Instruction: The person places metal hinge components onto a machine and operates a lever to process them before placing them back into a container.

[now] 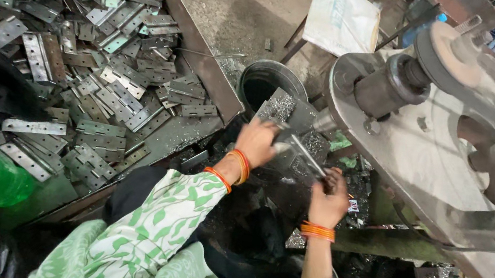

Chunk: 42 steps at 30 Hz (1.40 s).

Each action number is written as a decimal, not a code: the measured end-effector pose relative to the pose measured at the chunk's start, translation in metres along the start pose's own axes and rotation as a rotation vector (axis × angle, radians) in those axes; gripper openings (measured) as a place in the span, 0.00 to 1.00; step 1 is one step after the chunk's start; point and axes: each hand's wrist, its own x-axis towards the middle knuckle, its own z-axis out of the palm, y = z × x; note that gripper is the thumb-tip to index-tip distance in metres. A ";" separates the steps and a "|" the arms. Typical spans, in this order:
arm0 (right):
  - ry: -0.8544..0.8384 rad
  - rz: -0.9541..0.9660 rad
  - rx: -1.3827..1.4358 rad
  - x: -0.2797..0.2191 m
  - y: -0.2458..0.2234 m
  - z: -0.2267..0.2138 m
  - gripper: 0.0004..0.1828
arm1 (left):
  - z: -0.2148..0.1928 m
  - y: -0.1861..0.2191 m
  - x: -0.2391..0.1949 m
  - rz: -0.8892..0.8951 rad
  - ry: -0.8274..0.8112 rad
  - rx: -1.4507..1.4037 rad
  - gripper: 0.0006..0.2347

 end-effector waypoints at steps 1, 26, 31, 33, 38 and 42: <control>-0.047 -0.066 -0.215 -0.002 -0.002 0.006 0.16 | -0.008 0.000 -0.001 -0.008 -0.006 0.263 0.20; -0.562 0.429 -0.774 -0.202 0.043 0.038 0.45 | 0.011 0.018 -0.021 0.220 -0.337 0.744 0.14; -0.702 0.430 -0.717 -0.158 0.016 0.019 0.49 | 0.023 0.012 -0.021 0.189 -0.350 0.696 0.13; -0.684 0.259 -0.736 -0.135 -0.007 0.004 0.49 | 0.031 0.006 -0.010 0.183 -0.327 0.686 0.13; -0.683 0.386 -0.809 -0.141 -0.010 0.011 0.49 | 0.044 0.001 0.004 0.172 -0.245 0.644 0.13; -0.435 0.227 -0.582 -0.193 0.029 0.029 0.45 | 0.038 0.006 0.003 0.166 -0.324 0.671 0.13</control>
